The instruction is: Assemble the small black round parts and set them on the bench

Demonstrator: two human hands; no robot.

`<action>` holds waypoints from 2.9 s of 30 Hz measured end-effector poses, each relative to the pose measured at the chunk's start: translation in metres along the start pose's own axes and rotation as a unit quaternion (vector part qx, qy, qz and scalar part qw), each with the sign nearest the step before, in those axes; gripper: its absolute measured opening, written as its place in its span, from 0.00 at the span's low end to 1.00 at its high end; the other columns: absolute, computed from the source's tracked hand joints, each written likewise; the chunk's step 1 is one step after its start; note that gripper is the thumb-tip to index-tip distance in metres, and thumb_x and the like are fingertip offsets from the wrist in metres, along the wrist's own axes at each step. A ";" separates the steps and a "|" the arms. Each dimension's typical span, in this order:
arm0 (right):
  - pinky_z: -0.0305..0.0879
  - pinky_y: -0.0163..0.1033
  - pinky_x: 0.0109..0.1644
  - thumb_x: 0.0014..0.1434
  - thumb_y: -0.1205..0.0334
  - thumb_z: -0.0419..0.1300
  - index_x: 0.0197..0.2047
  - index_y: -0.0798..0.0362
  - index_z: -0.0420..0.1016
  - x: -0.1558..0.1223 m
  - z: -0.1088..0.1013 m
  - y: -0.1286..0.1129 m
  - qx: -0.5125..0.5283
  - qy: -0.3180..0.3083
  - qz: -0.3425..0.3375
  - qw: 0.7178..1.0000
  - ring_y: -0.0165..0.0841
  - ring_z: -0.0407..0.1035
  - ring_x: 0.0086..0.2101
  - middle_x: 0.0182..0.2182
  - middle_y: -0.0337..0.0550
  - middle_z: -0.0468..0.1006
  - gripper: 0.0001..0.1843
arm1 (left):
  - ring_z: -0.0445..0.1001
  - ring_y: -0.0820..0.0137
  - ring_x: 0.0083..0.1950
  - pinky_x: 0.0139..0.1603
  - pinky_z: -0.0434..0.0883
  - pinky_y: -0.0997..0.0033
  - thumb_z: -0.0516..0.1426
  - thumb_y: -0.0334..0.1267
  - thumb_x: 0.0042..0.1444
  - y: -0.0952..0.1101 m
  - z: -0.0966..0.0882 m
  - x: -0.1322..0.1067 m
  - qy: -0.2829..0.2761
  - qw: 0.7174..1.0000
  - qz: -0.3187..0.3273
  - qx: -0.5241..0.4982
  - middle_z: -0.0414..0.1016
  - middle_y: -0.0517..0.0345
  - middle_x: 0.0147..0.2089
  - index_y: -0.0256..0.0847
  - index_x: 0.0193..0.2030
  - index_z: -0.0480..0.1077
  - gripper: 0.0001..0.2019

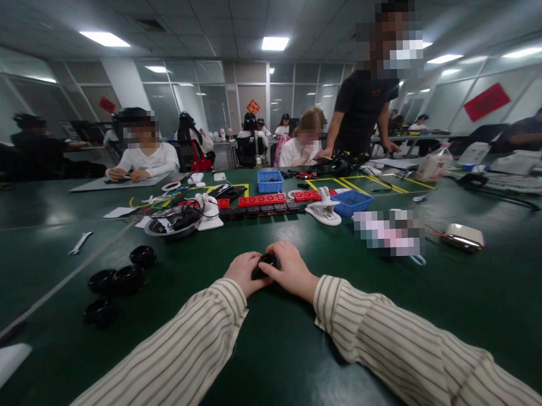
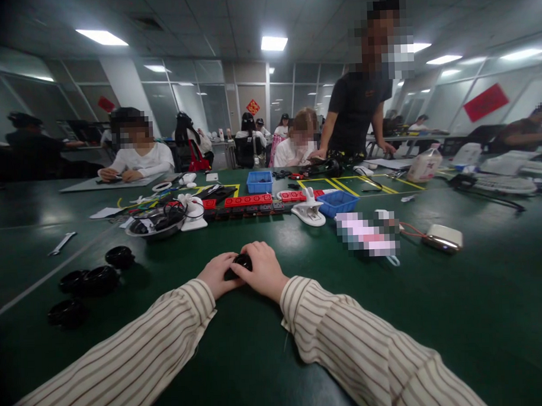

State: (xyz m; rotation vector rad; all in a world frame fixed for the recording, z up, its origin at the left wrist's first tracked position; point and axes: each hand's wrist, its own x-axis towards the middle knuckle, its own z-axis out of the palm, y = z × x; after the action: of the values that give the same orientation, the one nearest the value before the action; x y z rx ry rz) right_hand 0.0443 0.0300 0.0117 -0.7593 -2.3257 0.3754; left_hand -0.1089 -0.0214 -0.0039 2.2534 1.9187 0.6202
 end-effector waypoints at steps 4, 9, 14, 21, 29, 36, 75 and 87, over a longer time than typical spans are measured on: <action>0.57 0.42 0.45 0.52 0.63 0.57 0.40 0.56 0.69 -0.001 -0.004 -0.004 0.000 -0.010 -0.028 1.000 0.35 0.59 0.39 0.36 0.44 0.69 0.11 | 0.65 0.58 0.51 0.54 0.62 0.57 0.57 0.50 0.46 -0.003 0.003 0.001 0.002 1.000 0.011 0.006 0.68 0.49 0.49 0.38 0.47 0.66 0.24; 0.55 0.43 0.48 0.50 0.72 0.52 0.42 0.54 0.70 -0.003 -0.009 -0.011 0.003 -0.036 -0.097 0.995 0.35 0.59 0.41 0.39 0.43 0.71 0.16 | 0.65 0.58 0.52 0.55 0.62 0.57 0.58 0.46 0.44 -0.006 0.005 0.003 0.004 1.000 0.013 0.011 0.68 0.49 0.49 0.37 0.48 0.66 0.24; 0.42 0.49 0.59 0.46 0.73 0.52 0.34 0.52 0.71 -0.006 -0.008 -0.014 -0.003 -0.057 -0.172 0.983 0.36 0.59 0.48 0.43 0.39 0.71 0.12 | 0.65 0.59 0.52 0.56 0.61 0.59 0.58 0.36 0.41 -0.005 0.004 0.002 -0.002 1.000 0.007 0.002 0.69 0.49 0.48 0.37 0.46 0.66 0.21; 0.40 0.51 0.61 0.47 0.71 0.53 0.39 0.52 0.69 -0.007 -0.007 -0.013 0.015 -0.030 -0.155 0.987 0.37 0.56 0.51 0.45 0.40 0.70 0.15 | 0.64 0.60 0.54 0.56 0.61 0.59 0.58 0.34 0.41 -0.006 0.006 0.003 0.001 1.000 0.007 0.005 0.68 0.52 0.51 0.39 0.47 0.66 0.22; 0.55 0.44 0.51 0.50 0.67 0.55 0.42 0.56 0.68 -0.003 -0.005 -0.008 0.022 -0.025 -0.083 0.996 0.36 0.60 0.43 0.39 0.46 0.70 0.14 | 0.64 0.58 0.53 0.56 0.61 0.58 0.57 0.42 0.44 -0.005 0.004 0.002 -0.001 1.000 0.013 0.014 0.68 0.47 0.51 0.35 0.49 0.65 0.24; 0.54 0.44 0.51 0.46 0.73 0.53 0.39 0.54 0.70 -0.003 -0.008 -0.011 0.033 -0.035 -0.127 0.991 0.36 0.60 0.42 0.40 0.43 0.71 0.15 | 0.64 0.57 0.53 0.56 0.60 0.56 0.58 0.39 0.43 0.000 0.000 0.002 -0.012 1.000 -0.007 0.003 0.68 0.47 0.50 0.35 0.48 0.66 0.23; 0.44 0.49 0.59 0.46 0.65 0.55 0.41 0.54 0.67 -0.008 -0.009 -0.016 0.039 -0.008 -0.140 0.989 0.37 0.58 0.48 0.45 0.46 0.67 0.15 | 0.64 0.59 0.53 0.57 0.60 0.58 0.58 0.36 0.42 -0.005 0.003 0.004 -0.023 0.999 0.019 0.016 0.68 0.49 0.51 0.38 0.46 0.68 0.21; 0.58 0.43 0.45 0.54 0.56 0.57 0.41 0.56 0.68 -0.003 0.000 -0.003 0.024 -0.002 -0.004 1.000 0.36 0.61 0.40 0.36 0.45 0.69 0.14 | 0.64 0.57 0.53 0.56 0.60 0.55 0.58 0.48 0.45 -0.002 0.001 0.001 -0.005 1.000 0.012 0.011 0.68 0.48 0.51 0.37 0.47 0.67 0.24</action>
State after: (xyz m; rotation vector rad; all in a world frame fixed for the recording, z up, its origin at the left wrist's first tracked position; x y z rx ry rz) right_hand 0.0451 0.0262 0.0114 -0.7256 -2.3135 0.4277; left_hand -0.1101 -0.0193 -0.0056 2.2906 1.9056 0.5932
